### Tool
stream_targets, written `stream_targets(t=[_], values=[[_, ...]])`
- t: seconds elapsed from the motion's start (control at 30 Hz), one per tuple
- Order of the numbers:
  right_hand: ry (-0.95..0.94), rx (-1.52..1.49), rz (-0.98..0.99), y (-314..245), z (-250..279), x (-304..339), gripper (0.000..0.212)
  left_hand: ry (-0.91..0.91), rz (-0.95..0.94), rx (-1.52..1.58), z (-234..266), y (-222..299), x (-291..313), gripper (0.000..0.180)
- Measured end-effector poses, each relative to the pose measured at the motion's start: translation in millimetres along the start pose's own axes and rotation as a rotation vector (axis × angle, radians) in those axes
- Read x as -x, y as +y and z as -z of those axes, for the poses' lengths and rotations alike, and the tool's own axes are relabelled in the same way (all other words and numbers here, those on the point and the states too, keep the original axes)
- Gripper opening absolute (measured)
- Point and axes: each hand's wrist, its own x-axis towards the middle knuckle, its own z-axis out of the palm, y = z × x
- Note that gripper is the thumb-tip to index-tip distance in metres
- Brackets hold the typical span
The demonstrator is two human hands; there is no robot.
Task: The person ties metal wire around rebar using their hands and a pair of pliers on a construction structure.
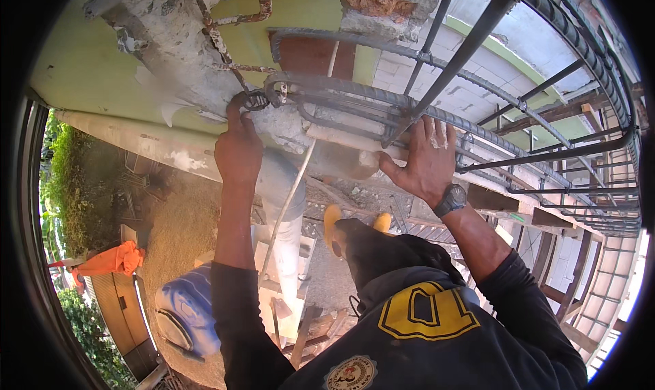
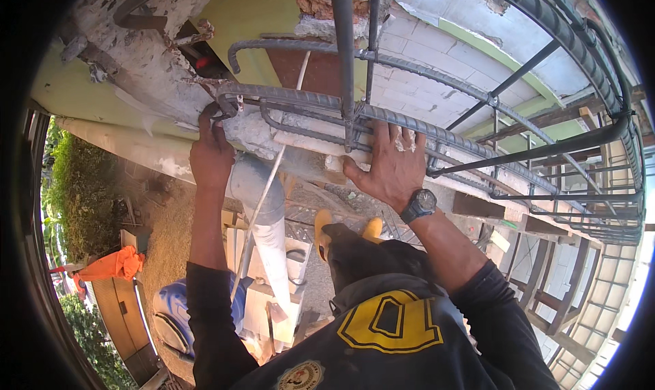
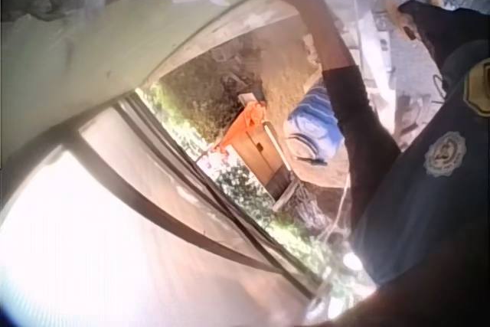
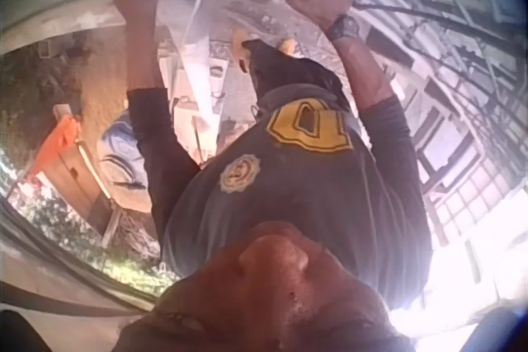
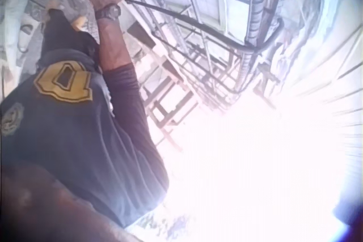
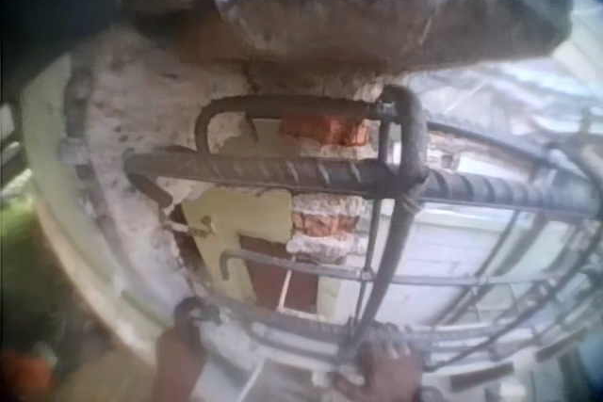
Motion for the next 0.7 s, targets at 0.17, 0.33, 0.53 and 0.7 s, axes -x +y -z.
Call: stream_targets(t=[0.17,0.33,0.53,0.7], values=[[0.048,-0.006,0.027,3.7,-6.9,3.5,0.089,-0.046,0.032,0.026,4.8,1.6,0.1,0.039],[0.071,-0.006,0.043,0.5,-6.0,3.4,0.088,0.049,-0.06,0.057,1.9,-6.1,5.5,0.04],[0.139,-0.342,0.131,15.3,4.8,7.9,0.041,0.072,-0.053,0.049,-1.6,-4.1,8.5,0.041],[0.055,-0.395,0.073,13.2,15.5,-15.5,0.021,0.101,-0.045,0.065,-0.9,-9.1,8.0,0.042]])
